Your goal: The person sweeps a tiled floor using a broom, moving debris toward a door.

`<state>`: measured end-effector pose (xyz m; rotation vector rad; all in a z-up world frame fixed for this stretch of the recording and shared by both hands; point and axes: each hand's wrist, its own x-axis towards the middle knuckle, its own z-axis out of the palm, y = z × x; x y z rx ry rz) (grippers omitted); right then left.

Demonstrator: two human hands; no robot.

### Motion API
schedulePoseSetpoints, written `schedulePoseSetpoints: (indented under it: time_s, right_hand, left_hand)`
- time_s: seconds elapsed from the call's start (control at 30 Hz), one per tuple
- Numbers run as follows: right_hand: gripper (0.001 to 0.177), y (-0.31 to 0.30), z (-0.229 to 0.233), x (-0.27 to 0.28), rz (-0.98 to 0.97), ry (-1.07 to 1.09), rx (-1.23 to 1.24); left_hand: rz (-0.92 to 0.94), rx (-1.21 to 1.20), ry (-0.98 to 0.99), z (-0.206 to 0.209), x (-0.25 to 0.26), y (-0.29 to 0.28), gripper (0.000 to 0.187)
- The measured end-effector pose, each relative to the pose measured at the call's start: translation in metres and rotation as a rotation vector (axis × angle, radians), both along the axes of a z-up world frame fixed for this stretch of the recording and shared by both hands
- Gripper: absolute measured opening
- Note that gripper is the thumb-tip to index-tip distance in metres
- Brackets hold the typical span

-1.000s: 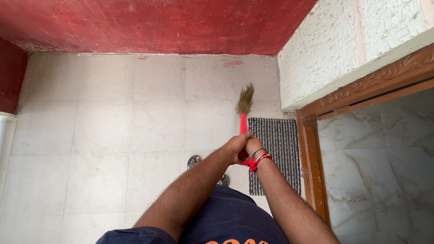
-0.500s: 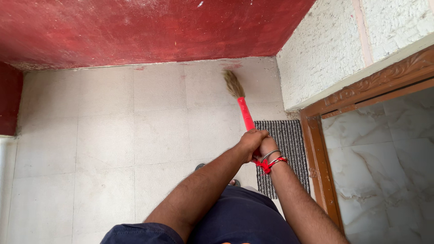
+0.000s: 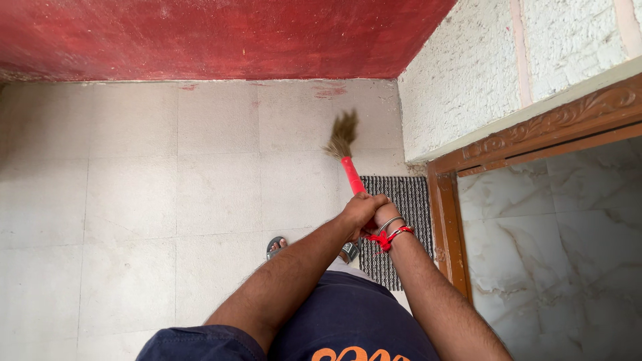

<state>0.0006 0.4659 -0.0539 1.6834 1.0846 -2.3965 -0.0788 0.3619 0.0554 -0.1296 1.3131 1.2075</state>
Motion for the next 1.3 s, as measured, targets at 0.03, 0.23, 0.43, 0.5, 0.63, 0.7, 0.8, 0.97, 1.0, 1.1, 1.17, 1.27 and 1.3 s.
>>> schedulePoseSetpoints:
  time_s: [0.03,0.23,0.43,0.5,0.63,0.7,0.8,0.97,1.0,1.1,1.17,1.27,1.3]
  right_hand:
    - [0.024,0.006,0.001,-0.002,0.024,0.013,0.005]
    - [0.026,0.05,0.01,0.005,0.033,0.001,0.15]
    - [0.026,0.086,0.003,0.023,-0.09,-0.053,0.053]
    - [0.029,0.1,-0.011,0.031,-0.192,-0.114,-0.05]
    - [0.032,0.126,-0.036,0.039,-0.128,-0.063,-0.119]
    - [0.032,0.129,-0.032,0.041,-0.061,-0.008,-0.173]
    - [0.03,0.127,-0.01,0.029,0.161,0.027,-0.112]
    - [0.03,0.118,0.025,0.008,0.204,-0.083,0.108]
    - [0.032,0.118,0.028,0.006,0.201,-0.081,0.113]
    - [0.033,0.128,0.022,-0.002,0.147,-0.116,0.154]
    - [0.03,0.136,0.014,-0.002,0.152,-0.076,0.176]
    - [0.026,0.146,0.005,-0.01,0.158,-0.084,0.17]
    - [0.025,0.147,0.003,-0.014,0.16,-0.1,0.159]
  left_hand:
    - [0.02,0.003,0.008,0.0,-0.001,0.006,0.039]
    - [-0.003,0.025,0.036,0.0,0.007,0.056,0.034]
    - [-0.166,0.082,0.005,-0.001,0.016,0.099,0.035]
    - [-0.208,0.029,-0.011,0.002,0.02,0.112,0.034]
    - [-0.204,-0.085,-0.008,0.001,0.029,0.133,0.04]
    - [-0.174,-0.09,0.003,-0.007,0.035,0.139,0.043]
    - [-0.086,-0.061,0.064,-0.02,0.035,0.136,0.037]
    - [0.005,0.028,0.101,-0.018,0.023,0.133,0.026]
    - [0.006,0.031,0.111,-0.015,0.02,0.133,0.025]
    - [-0.004,0.06,0.055,-0.007,0.014,0.141,0.027]
    - [-0.001,0.043,0.055,-0.006,0.01,0.148,0.027]
    - [-0.022,0.027,0.048,-0.01,0.0,0.155,0.031]
    - [-0.034,0.021,0.042,-0.013,-0.003,0.155,0.033]
